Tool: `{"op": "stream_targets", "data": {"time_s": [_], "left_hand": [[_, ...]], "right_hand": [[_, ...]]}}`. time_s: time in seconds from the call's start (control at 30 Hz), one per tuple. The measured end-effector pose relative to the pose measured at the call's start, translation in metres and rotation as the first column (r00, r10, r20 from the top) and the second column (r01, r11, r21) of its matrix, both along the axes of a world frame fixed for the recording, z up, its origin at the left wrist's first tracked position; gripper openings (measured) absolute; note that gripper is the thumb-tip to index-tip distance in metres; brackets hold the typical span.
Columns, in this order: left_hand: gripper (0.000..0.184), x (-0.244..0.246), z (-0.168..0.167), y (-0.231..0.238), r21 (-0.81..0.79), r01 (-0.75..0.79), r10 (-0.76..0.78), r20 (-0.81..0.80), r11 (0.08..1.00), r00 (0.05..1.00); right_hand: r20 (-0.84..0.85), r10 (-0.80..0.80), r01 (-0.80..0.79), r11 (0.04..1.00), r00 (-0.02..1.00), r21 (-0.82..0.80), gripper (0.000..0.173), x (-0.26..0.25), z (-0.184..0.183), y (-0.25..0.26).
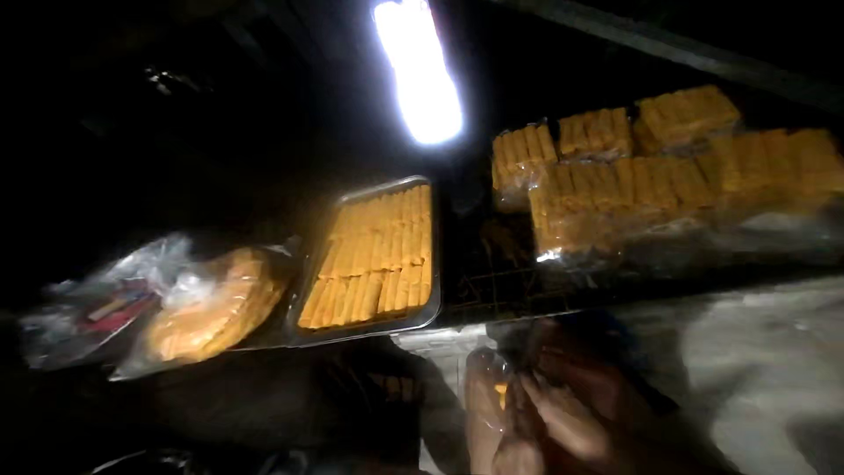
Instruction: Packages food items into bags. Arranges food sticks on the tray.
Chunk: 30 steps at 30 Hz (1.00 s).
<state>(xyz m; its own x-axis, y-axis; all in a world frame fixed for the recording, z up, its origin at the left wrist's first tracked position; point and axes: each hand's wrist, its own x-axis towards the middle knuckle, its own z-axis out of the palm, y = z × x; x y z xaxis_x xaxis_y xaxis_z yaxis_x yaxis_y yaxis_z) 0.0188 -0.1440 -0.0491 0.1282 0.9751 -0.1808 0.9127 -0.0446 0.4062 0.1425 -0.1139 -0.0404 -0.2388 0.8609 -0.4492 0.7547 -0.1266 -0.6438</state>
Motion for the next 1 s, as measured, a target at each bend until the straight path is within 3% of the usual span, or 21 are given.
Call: {"op": "stream_targets", "data": {"time_s": [0.13, 0.2, 0.3, 0.37, 0.43, 0.53, 0.73, 0.83, 0.9, 0.97, 1.0], "left_hand": [[0.048, -0.001, -0.011, 0.0, 0.031, -0.027, 0.024, 0.098, 0.999, 0.995], [0.058, -0.002, -0.005, 0.001, -0.105, -0.015, 0.026, 0.103, 0.994, 0.994], [0.052, -0.008, -0.02, 0.001, -0.131, -0.02, 0.054, 0.259, 0.991, 0.964], [0.049, -0.01, -0.023, 0.003, -0.123, -0.046, 0.092, 0.404, 0.991, 0.91], [0.06, -0.015, -0.017, 0.003, -0.082, -0.026, 0.057, 0.402, 0.996, 0.914], [0.069, -0.022, -0.016, 0.002, -0.112, -0.069, 0.117, 0.514, 0.991, 0.85], [0.069, -0.021, -0.011, 0.004, -0.081, -0.032, 0.062, 0.405, 0.996, 0.912], [0.061, -0.019, -0.022, 0.007, -0.066, -0.025, 0.045, 0.324, 0.998, 0.945], [0.043, -0.013, -0.03, 0.007, -0.053, -0.079, 0.095, 0.437, 0.995, 0.895], [0.037, -0.004, -0.035, 0.003, 0.005, -0.086, 0.07, 0.543, 0.996, 0.837], [0.04, -0.003, -0.038, 0.0, 0.046, -0.038, 0.01, 0.499, 0.998, 0.866]], "right_hand": [[-0.111, -0.066, 0.06, 0.997, 0.992, -0.057, 0.063, 0.003, -0.003, 0.002], [-0.209, -0.103, 0.105, 0.994, 0.972, -0.001, 0.057, 0.003, -0.02, -0.002], [-0.3, -0.119, 0.138, 0.99, 0.946, 0.04, 0.059, 0.003, -0.046, -0.005], [-0.35, -0.083, 0.079, 0.997, 0.933, -0.025, 0.071, 0.009, -0.043, -0.001], [-0.474, -0.104, 0.029, 0.986, 0.874, -0.164, 0.082, 0.015, -0.036, 0.003], [-0.637, -0.232, 0.065, 0.96, 0.736, -0.274, 0.073, 0.024, -0.034, 0.002], [-0.635, -0.336, 0.213, 0.94, 0.696, -0.265, 0.063, 0.02, -0.028, -0.004], [-0.552, -0.269, 0.197, 0.962, 0.789, -0.188, 0.06, 0.015, -0.031, -0.006], [-0.5, -0.282, 0.23, 0.959, 0.818, -0.166, 0.054, 0.01, -0.035, -0.006], [-0.442, -0.332, 0.255, 0.94, 0.833, -0.226, 0.048, 0.006, -0.03, -0.002], [-0.416, -0.365, 0.276, 0.926, 0.833, -0.258, 0.045, 0.003, -0.031, -0.001]]}}
